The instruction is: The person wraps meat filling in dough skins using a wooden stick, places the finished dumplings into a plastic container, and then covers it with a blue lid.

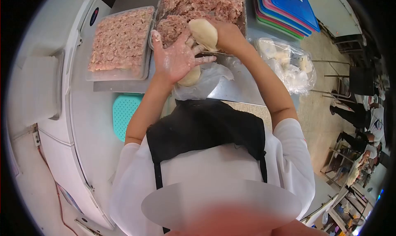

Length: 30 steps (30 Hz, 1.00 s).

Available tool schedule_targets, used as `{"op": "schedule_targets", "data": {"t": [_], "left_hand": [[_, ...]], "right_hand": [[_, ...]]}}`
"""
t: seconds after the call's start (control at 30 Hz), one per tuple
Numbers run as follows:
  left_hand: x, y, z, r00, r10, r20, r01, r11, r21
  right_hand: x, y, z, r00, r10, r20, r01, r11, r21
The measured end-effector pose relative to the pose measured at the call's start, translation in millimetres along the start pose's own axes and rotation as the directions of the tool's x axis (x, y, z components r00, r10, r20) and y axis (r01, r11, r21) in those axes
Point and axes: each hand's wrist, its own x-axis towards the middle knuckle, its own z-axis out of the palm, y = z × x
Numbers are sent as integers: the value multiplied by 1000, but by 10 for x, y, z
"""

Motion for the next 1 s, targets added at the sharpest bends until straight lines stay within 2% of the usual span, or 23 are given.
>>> {"op": "schedule_targets", "data": {"t": [0.03,0.07,0.1,0.13,0.2,0.23,0.33,0.37,0.47,0.6,0.63,0.67,0.73,0.77,0.83,0.87,0.93,0.97,1.0], "left_hand": [[40,-7,-131,997,-18,74,24,996,-84],[69,-5,-248,988,-25,151,50,985,-166],[103,-84,-51,984,66,-166,-35,983,182],[80,-135,-10,987,41,-153,-15,986,167],[63,-176,26,993,-7,-119,24,989,143],[64,-150,-7,990,65,-123,-35,973,230],[9,-112,133,986,61,-157,-33,984,173],[26,-143,139,988,58,-140,-38,989,142],[43,-196,-23,998,38,57,-27,982,-185],[-25,-165,-193,979,66,-195,-56,997,56],[-115,-218,-61,927,152,-342,-103,982,160],[-164,-213,-104,931,183,-317,-61,931,359],[-301,-162,-339,944,223,-244,16,708,706],[-363,-33,-647,955,274,-117,11,360,933],[-585,26,-917,943,314,-113,62,169,984],[-676,51,-1029,936,335,-109,91,69,993],[-856,50,-1267,957,289,-14,119,-349,929],[-923,55,-1365,968,250,24,119,-540,833],[-979,45,-1349,956,293,35,158,-609,777]], "right_hand": [[45,-6,-88,986,98,133,-75,983,-165],[-21,-157,-59,989,-27,148,49,988,-145],[-187,-510,-13,975,-151,164,171,978,-119],[-289,-704,33,947,-269,176,287,954,-88],[-261,-487,160,975,-209,69,195,966,170],[-241,-365,184,987,-161,26,145,942,302],[-23,44,-85,979,-164,-123,191,949,250],[-35,-39,-133,985,-118,-123,133,983,122],[-195,-585,13,960,-267,-79,267,964,-11],[-215,-395,466,987,-100,-130,130,958,255],[-174,-278,391,993,21,-114,8,969,248],[-226,-194,299,995,42,-92,-25,983,179],[-268,-88,-1,994,88,-61,-86,996,28],[-325,-45,-69,997,57,-57,-57,998,1],[-465,-50,-142,999,-1,-48,-1,999,-47],[-491,-102,-148,1000,20,-17,-20,1000,-5],[-522,-224,-138,997,58,47,-61,995,77],[-523,-284,-47,999,42,-10,-39,982,183],[-480,-352,59,999,35,-36,-23,960,280]]}}
